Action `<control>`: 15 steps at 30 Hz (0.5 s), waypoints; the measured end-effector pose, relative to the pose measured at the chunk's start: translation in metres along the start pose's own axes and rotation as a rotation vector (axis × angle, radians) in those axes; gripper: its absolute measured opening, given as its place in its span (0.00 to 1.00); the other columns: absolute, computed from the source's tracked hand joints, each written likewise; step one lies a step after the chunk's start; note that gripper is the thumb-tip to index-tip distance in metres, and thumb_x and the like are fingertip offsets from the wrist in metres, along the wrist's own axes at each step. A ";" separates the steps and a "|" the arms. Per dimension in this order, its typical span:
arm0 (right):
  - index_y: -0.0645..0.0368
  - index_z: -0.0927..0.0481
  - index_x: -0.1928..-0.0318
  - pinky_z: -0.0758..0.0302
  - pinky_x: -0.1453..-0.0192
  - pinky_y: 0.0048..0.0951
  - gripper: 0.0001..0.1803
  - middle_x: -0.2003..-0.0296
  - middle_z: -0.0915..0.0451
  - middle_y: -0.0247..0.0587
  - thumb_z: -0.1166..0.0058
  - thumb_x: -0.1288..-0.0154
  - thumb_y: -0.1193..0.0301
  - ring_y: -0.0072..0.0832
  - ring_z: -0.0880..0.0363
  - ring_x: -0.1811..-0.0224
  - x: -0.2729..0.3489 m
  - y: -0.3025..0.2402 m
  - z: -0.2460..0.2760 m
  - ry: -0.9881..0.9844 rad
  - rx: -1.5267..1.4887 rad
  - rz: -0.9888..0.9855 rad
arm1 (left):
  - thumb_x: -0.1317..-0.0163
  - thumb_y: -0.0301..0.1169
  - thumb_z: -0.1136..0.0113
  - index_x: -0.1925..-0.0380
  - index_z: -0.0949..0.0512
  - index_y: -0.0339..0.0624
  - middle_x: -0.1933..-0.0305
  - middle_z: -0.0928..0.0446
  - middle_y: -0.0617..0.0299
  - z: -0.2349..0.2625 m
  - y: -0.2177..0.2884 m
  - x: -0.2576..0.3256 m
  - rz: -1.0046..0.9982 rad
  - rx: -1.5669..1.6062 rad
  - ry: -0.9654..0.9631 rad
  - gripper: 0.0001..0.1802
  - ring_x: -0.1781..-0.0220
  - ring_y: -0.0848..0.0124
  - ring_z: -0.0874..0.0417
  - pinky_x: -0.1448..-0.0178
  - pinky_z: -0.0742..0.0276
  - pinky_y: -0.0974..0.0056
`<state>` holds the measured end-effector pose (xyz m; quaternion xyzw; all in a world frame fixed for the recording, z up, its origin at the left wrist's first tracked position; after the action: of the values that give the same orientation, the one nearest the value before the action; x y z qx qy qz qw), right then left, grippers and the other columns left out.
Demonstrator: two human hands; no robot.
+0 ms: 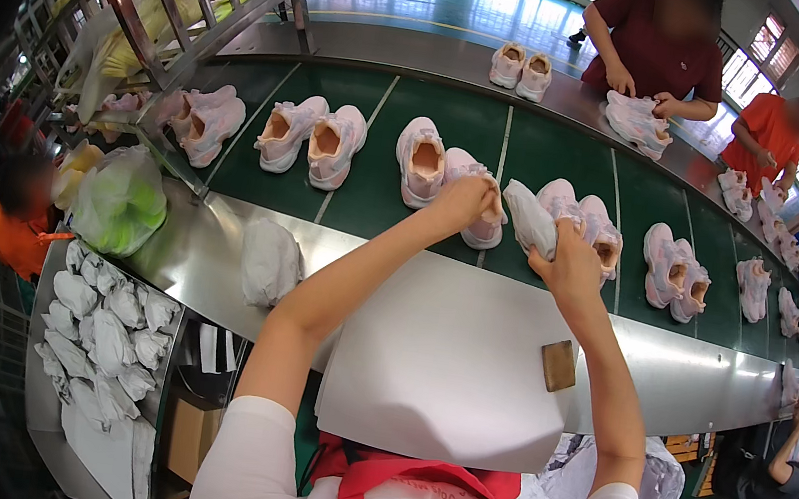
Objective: The person takes white tissue paper from a large sack, crumples it into a ball, and stuffs it into the toe box of pink sneakers moving along a conveyor belt. The person repeats this process for multiple pairs of shoes.
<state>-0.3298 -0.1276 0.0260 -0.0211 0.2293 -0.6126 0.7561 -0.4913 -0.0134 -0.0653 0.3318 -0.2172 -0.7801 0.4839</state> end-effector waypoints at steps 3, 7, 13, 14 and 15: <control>0.63 0.27 0.62 0.27 0.61 0.42 0.20 0.70 0.22 0.56 0.37 0.53 0.65 0.50 0.22 0.67 -0.022 -0.008 -0.015 -0.093 0.078 0.037 | 0.48 0.29 0.44 0.63 0.28 0.36 0.66 0.26 0.46 0.025 0.007 -0.003 -0.058 -0.063 0.333 0.13 0.63 0.51 0.24 0.57 0.28 0.53; 0.61 0.25 0.63 0.26 0.61 0.41 0.21 0.73 0.21 0.52 0.35 0.57 0.63 0.48 0.21 0.70 -0.039 -0.026 -0.024 -0.164 0.159 0.067 | 0.57 0.25 0.40 0.59 0.33 0.36 0.62 0.31 0.47 0.035 -0.002 -0.005 -0.115 -0.224 0.491 0.21 0.58 0.51 0.29 0.52 0.30 0.57; 0.60 0.26 0.65 0.25 0.67 0.44 0.20 0.73 0.21 0.57 0.39 0.54 0.60 0.52 0.21 0.69 -0.039 -0.057 -0.040 -0.207 0.185 0.276 | 0.59 0.35 0.38 0.78 0.16 0.54 0.74 0.21 0.55 -0.041 -0.107 -0.039 -0.245 -0.557 0.139 0.06 0.64 0.59 0.19 0.62 0.23 0.52; 0.61 0.26 0.65 0.25 0.66 0.45 0.20 0.73 0.21 0.58 0.39 0.54 0.60 0.52 0.21 0.69 -0.044 -0.050 -0.054 -0.211 0.224 0.285 | 0.57 0.34 0.38 0.78 0.16 0.49 0.75 0.22 0.54 -0.046 -0.096 -0.047 -0.142 -0.526 0.175 0.06 0.63 0.57 0.19 0.61 0.23 0.51; 0.61 0.27 0.65 0.25 0.66 0.45 0.21 0.73 0.21 0.58 0.39 0.54 0.60 0.52 0.21 0.69 -0.053 -0.019 -0.059 -0.210 0.298 0.224 | 0.55 0.33 0.39 0.77 0.16 0.44 0.71 0.20 0.51 -0.054 -0.064 -0.058 0.047 -0.188 0.228 0.07 0.62 0.54 0.19 0.58 0.23 0.53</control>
<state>-0.3771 -0.0683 -0.0037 0.0525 0.0571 -0.5463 0.8340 -0.4727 0.0661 -0.1271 0.3663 -0.0943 -0.7427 0.5526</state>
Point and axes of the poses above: each hand's wrist, its own x-axis away from the middle knuckle, its own z-axis out of the back of the hand, y = z × x, the point moved 5 cm from there along -x, towards the middle knuckle
